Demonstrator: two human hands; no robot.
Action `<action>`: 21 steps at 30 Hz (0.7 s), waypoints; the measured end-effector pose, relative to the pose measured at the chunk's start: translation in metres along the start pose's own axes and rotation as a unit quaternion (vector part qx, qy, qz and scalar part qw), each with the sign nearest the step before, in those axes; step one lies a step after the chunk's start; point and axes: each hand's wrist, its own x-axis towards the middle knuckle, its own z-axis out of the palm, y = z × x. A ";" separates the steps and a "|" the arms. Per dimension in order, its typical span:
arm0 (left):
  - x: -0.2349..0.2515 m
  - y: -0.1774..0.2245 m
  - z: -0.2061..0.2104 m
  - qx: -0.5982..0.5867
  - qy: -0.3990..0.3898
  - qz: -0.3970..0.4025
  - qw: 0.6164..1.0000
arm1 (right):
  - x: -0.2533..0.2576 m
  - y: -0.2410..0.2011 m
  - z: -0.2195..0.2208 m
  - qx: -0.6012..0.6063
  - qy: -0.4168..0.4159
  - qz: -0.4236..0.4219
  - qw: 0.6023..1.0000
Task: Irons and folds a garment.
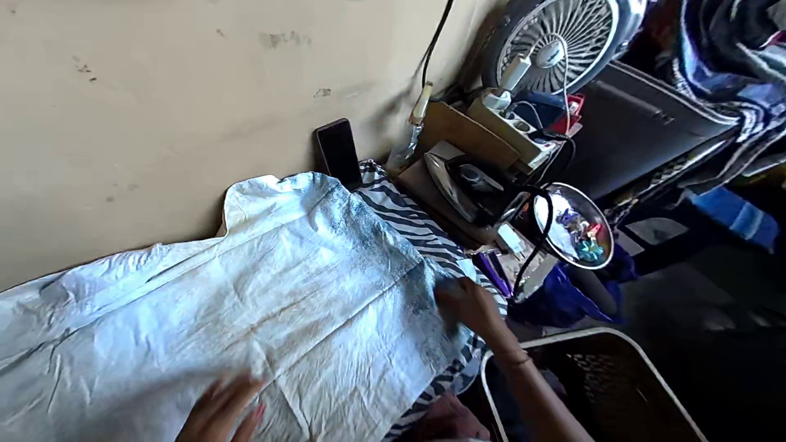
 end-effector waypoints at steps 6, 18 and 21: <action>0.138 0.017 0.083 0.036 0.034 -0.062 0.997 | -0.076 -0.057 0.063 -0.060 0.036 -0.594 0.801; 0.298 0.038 0.127 0.184 0.090 0.029 0.978 | -0.036 0.021 0.017 -0.005 0.115 -0.191 0.975; 0.292 0.044 0.134 0.193 0.086 0.026 0.977 | -0.040 0.016 0.039 -0.052 0.181 -0.324 0.927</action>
